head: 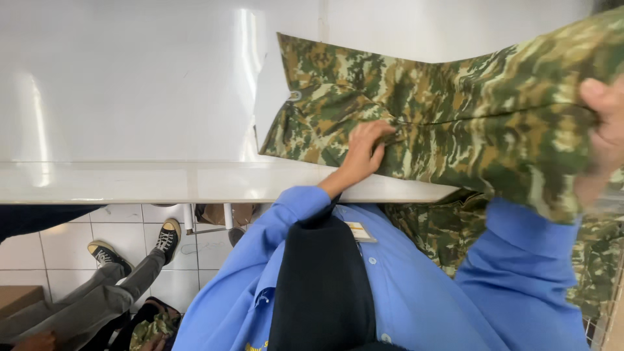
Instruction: The person folds camouflage shirts one at a time using a white cardboard template on a workbench, then slides each folded shirt into a clear plastic bag and places the finished packages on a stack.
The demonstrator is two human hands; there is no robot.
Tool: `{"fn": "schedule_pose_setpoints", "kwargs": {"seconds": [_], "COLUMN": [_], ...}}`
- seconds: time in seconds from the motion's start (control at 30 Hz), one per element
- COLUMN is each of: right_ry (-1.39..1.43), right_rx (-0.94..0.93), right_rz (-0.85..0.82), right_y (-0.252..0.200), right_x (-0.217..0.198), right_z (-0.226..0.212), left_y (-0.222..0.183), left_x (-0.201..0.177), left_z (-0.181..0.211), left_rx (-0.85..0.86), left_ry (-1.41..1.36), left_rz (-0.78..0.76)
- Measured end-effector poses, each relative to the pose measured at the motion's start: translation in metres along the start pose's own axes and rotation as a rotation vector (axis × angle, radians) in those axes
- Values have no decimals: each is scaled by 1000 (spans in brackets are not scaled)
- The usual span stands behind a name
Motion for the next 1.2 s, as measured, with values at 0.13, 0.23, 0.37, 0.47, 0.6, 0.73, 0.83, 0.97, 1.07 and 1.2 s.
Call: {"fn": "schedule_pose_setpoints", "kwargs": {"seconds": [0.13,0.23,0.37,0.47,0.6,0.73,0.83,0.97,1.07,1.2], "right_ry": [-964,-1175,-1418,-1213,-1693,-1872,-1676,-1791,-2016,-2007], "right_rx": [-16,144,584,456,-224,-120,-192,-196,62,709], "right_rz": [274,320,-2,52,200,418,486,625,438,180], "right_y": [65,114,118,118,149,89,23,-14,-23,-67], "right_x": [171,170,163,135,60,-34,-53,-47,-61,-53], "right_z": [171,304,442,423,271,207,241,293,292,280], "left_y": [-63,-83,-88,-116,-101,-81,-41,-33,-63,-96], "left_x": [31,28,16,36,28,-21,-127,-188,-181,-209], "left_z": [-41,-54,-80,-90,-67,-102,-149,-156,-161,-120], "left_rx": [-713,-1037,-1261,-1358,-1377,-1336,-1005,-783,-809,-1195], "left_ry": [-419,-509,-735,-646,-977,-784,-180,346,479,208], "left_rz": [-235,-184,163,76,106,74,225,220,21,-438]}}
Point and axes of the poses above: each hand's wrist, its own y-axis towards the middle knuckle, its own x-axis out of the palm, z = x × y, the point moved 7 cm from there along y, towards the middle knuckle, and after that the axes turned 10 degrees about z, right-handed, at the moved point
